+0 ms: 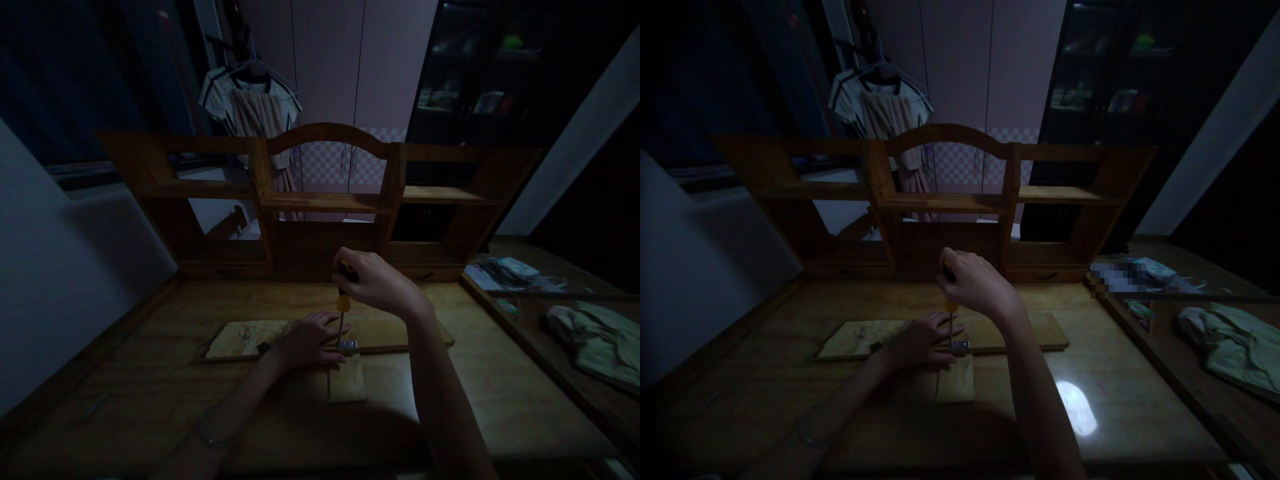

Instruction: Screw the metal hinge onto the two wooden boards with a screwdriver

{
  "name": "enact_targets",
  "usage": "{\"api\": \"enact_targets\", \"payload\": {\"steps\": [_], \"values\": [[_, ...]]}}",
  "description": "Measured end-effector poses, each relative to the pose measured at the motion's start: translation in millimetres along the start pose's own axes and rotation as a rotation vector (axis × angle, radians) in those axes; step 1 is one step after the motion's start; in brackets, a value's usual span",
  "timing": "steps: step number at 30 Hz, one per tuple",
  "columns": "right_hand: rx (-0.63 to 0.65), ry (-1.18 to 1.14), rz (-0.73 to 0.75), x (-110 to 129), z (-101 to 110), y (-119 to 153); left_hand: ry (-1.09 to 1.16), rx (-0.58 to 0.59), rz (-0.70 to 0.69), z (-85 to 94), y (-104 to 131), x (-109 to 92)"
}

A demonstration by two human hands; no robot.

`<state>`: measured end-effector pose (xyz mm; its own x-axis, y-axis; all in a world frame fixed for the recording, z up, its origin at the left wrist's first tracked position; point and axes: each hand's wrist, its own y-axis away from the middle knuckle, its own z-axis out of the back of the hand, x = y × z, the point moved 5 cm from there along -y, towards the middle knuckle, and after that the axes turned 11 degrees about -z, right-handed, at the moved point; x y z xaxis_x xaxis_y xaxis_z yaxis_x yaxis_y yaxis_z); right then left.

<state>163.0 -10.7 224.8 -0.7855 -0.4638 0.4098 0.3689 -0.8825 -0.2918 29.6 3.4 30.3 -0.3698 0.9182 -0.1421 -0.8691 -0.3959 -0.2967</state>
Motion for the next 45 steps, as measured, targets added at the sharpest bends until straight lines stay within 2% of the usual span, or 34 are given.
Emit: {"api": "enact_targets", "payload": {"steps": [3,10,15,19,25,33,37,42,45], "values": [[0.034,-0.046,0.025,-2,3,0,-0.012,0.004,-0.003,-0.6,-1,0],[0.071,-0.029,-0.020,-6,8,3,-0.038,-0.009,0.003,1.7,-1,-1],[0.005,0.074,-0.024,0,4,3,-0.038,-0.020,-0.018,3.2,-1,-4],[-0.067,0.181,-0.083,2,2,4,-0.042,-0.015,0.000,2.7,0,-4],[-0.037,0.119,-0.034,6,4,9,-0.042,-0.020,0.003,2.7,1,-3],[-0.059,0.176,-0.079,8,4,9,-0.038,-0.029,-0.013,-3.0,1,1],[-0.044,0.158,-0.044,10,1,9,-0.031,-0.049,-0.015,0.8,2,-2],[-0.070,0.222,-0.085,11,1,9,-0.008,-0.067,-0.023,5.3,1,-6],[-0.049,0.194,-0.062,13,2,10,0.007,-0.080,-0.022,4.3,2,-5]]}}
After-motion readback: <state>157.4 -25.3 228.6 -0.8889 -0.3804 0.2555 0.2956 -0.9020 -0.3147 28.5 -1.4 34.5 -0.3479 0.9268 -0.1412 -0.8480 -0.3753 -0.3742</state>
